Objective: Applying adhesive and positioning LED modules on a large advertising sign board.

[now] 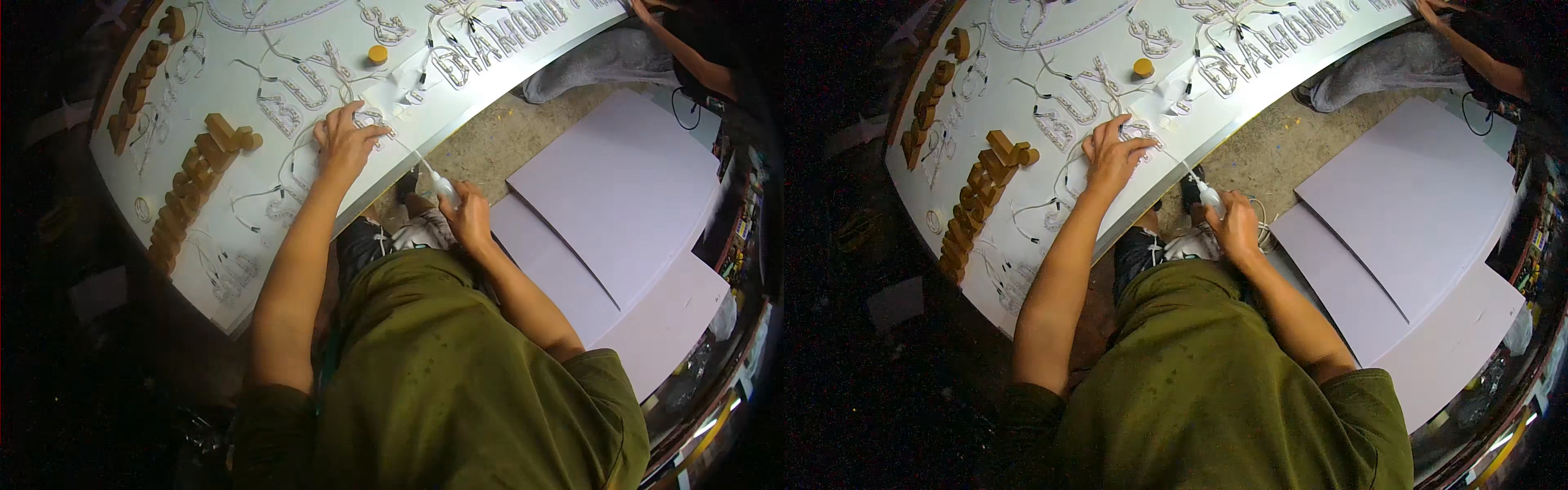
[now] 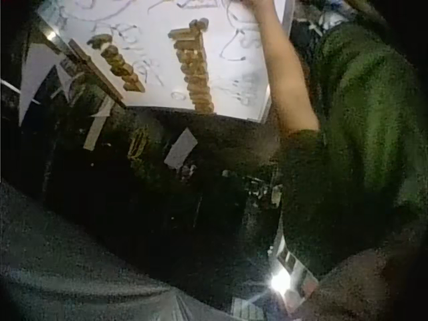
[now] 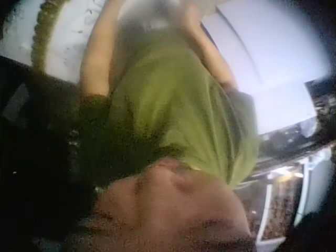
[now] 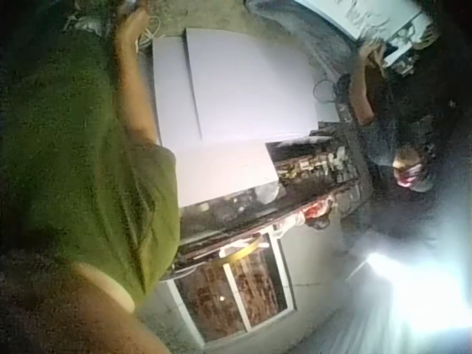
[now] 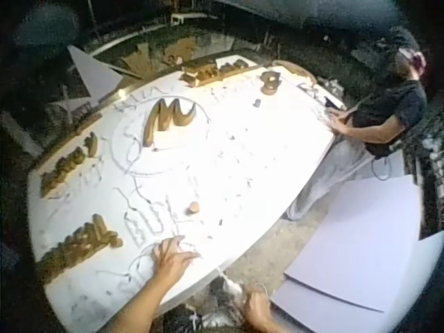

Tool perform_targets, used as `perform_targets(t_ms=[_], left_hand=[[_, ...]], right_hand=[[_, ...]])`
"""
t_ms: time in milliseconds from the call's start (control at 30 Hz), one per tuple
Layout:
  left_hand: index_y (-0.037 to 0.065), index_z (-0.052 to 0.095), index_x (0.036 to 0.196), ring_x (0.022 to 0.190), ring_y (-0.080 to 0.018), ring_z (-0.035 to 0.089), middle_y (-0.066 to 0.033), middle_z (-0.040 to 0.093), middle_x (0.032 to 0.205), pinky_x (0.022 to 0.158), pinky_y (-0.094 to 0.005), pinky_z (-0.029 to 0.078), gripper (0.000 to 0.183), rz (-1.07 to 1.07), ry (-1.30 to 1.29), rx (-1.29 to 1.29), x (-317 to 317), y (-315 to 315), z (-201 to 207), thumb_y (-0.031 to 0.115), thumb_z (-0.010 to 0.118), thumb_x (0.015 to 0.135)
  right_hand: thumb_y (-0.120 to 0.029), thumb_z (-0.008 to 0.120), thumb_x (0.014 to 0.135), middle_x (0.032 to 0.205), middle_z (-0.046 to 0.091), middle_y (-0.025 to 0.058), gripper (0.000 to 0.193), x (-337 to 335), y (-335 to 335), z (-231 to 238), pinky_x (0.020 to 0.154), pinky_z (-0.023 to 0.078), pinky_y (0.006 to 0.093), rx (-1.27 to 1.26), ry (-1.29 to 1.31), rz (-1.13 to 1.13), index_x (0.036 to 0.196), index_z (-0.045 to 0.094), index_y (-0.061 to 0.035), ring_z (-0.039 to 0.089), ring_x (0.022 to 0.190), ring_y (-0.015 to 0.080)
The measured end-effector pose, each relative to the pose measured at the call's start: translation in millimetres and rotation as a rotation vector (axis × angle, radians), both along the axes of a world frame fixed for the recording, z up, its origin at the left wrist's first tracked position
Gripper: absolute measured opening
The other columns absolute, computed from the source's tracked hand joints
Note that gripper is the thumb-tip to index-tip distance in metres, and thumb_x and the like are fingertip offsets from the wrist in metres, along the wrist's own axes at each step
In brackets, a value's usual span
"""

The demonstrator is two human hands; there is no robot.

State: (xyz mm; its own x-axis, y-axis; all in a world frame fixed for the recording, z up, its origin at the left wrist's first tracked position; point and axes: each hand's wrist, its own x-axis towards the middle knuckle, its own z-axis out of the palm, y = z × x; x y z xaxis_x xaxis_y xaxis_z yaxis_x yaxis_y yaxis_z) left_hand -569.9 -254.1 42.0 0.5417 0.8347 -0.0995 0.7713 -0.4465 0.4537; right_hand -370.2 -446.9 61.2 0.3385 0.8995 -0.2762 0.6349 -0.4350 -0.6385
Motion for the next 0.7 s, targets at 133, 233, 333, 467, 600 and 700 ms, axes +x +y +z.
perform_targets(t_ms=[133,233,333,467,600,700], left_hand=[[0.035,0.083,0.105,0.135,-0.0272,0.042,-0.0042,0.053,0.147,0.112,-0.0484,0.024,0.028,0.004,-0.016,-0.003,-0.5,0.5,-0.5,0.019,0.081,0.082],[0.035,0.083,0.105,0.135,-0.0271,0.042,-0.0046,0.053,0.146,0.112,-0.0481,0.024,0.028,0.007,-0.022,-0.008,-0.5,0.2,-0.6,0.020,0.081,0.082],[0.035,0.083,0.104,0.135,-0.0272,0.042,-0.0048,0.053,0.146,0.112,-0.0481,0.023,0.027,0.011,-0.021,-0.010,-0.4,0.0,-0.7,0.020,0.081,0.082],[0.035,0.083,0.104,0.136,-0.0273,0.042,-0.0050,0.053,0.147,0.111,-0.0487,0.023,0.027,0.012,-0.006,-0.021,-0.5,0.3,-0.3,0.021,0.081,0.082],[0.035,0.083,0.104,0.135,-0.0275,0.042,-0.0050,0.053,0.147,0.111,-0.0491,0.024,0.026,0.004,-0.017,-0.020,-0.5,0.6,0.1,0.021,0.081,0.082],[0.035,0.083,0.105,0.135,-0.0274,0.043,-0.0048,0.053,0.147,0.111,-0.0493,0.024,0.027,0.004,-0.019,-0.010,-1.1,0.3,0.4,0.021,0.081,0.082]], right_hand=[[-0.021,0.073,0.087,0.098,0.066,0.0248,0.034,0.1,2.4,3.8,0.084,0.051,0.0503,-0.013,0.021,-0.002,0.113,0.071,0.0014,0.063,0.095,0.0445],[-0.021,0.073,0.088,0.098,0.066,0.0241,0.033,0.9,2.2,2.1,0.083,0.051,0.0499,-0.005,0.022,-0.003,0.111,0.071,0.0020,0.063,0.096,0.0436],[-0.021,0.073,0.088,0.098,0.066,0.0237,0.033,1.0,2.6,3.0,0.083,0.051,0.0498,-0.020,0.012,0.006,0.111,0.072,0.0025,0.063,0.095,0.0433],[-0.022,0.073,0.088,0.098,0.067,0.0234,0.033,-0.3,4.2,5.7,0.083,0.051,0.0496,-0.018,0.030,-0.005,0.111,0.072,0.0025,0.063,0.095,0.0435],[-0.023,0.074,0.088,0.098,0.067,0.0237,0.034,-1.0,4.6,5.8,0.083,0.052,0.0494,-0.054,0.008,-0.028,0.111,0.072,0.0027,0.064,0.093,0.0434],[-0.023,0.074,0.087,0.097,0.067,0.0238,0.035,-0.5,4.9,6.2,0.082,0.052,0.0492,-0.035,0.007,-0.031,0.110,0.073,0.0027,0.065,0.092,0.0429]])
